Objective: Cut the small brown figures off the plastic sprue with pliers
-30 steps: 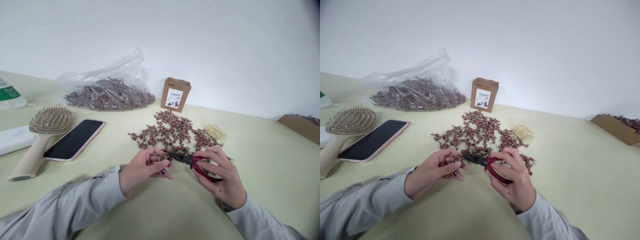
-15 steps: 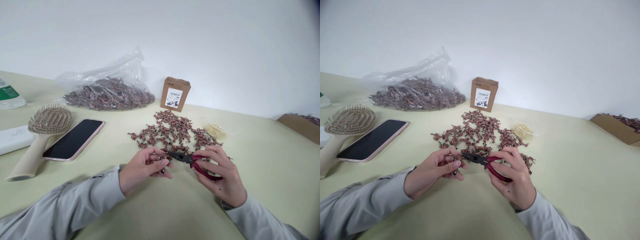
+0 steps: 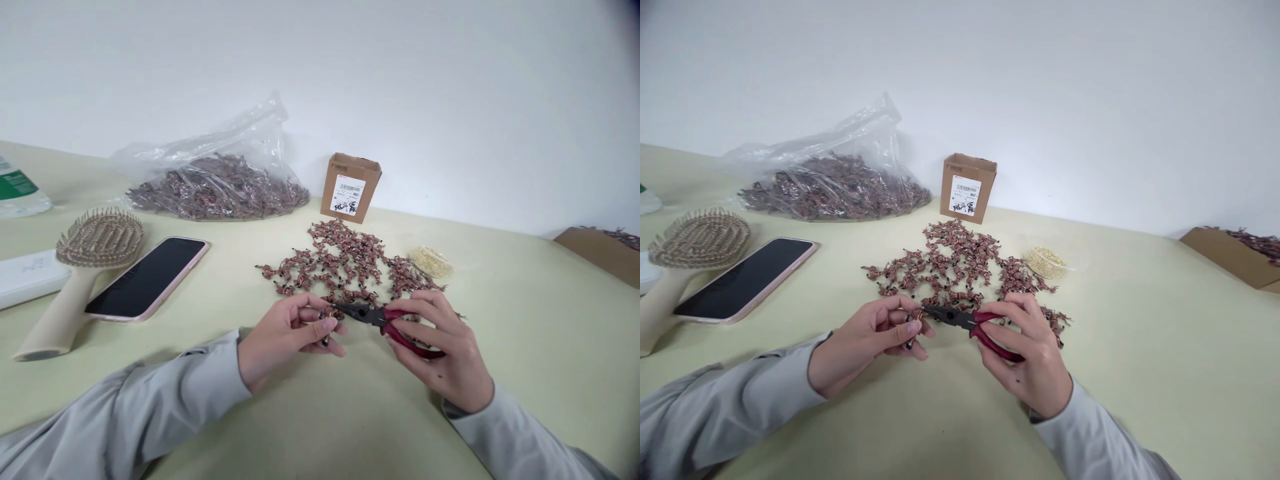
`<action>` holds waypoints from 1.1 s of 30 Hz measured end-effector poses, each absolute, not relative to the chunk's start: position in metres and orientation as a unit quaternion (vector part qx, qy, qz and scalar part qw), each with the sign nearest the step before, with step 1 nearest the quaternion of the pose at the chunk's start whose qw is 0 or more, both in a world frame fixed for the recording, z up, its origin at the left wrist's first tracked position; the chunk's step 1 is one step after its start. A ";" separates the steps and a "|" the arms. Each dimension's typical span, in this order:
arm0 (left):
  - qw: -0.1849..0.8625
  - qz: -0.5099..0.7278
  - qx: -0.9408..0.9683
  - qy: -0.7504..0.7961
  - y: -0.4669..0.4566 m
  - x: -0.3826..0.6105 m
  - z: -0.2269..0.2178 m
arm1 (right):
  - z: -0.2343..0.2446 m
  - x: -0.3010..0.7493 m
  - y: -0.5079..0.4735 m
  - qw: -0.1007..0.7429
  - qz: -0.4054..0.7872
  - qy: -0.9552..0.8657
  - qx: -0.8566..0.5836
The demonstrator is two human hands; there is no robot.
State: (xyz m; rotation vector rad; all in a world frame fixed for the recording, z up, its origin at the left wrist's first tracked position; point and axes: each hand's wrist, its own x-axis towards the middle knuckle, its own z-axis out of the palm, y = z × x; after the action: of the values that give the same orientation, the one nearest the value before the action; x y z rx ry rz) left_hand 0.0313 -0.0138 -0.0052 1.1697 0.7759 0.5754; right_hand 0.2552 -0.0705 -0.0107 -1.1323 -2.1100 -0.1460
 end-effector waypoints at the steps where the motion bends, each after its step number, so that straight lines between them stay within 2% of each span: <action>1: 0.724 0.261 0.532 0.352 -0.014 0.031 -0.005 | -0.010 0.255 -0.071 0.361 -0.056 -0.820 -0.440; 11: 0.705 0.320 0.537 0.336 -0.015 0.033 -0.005 | -0.008 0.250 -0.074 0.367 -0.035 -0.826 -0.425; 18: 0.611 0.395 0.605 0.324 -0.019 0.034 -0.006 | -0.008 0.243 -0.079 0.387 -0.004 -0.814 -0.434; 22: 0.500 0.425 0.678 0.332 -0.019 0.031 -0.009 | -0.008 0.240 -0.082 0.390 0.050 -0.800 -0.454; 29: 0.146 0.423 0.833 0.326 -0.004 0.020 -0.017 | -0.004 0.233 -0.088 0.400 0.226 -0.719 -0.521; 33: 0.096 0.409 0.874 0.242 0.011 0.009 -0.024 | -0.004 0.234 -0.088 0.398 0.340 -0.671 -0.524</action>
State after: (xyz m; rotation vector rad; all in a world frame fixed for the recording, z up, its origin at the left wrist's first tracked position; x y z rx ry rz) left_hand 0.0088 0.0113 -0.0237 2.5907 0.7184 1.2126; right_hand 0.2342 -0.0880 -0.0043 -1.3275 -1.6994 0.8614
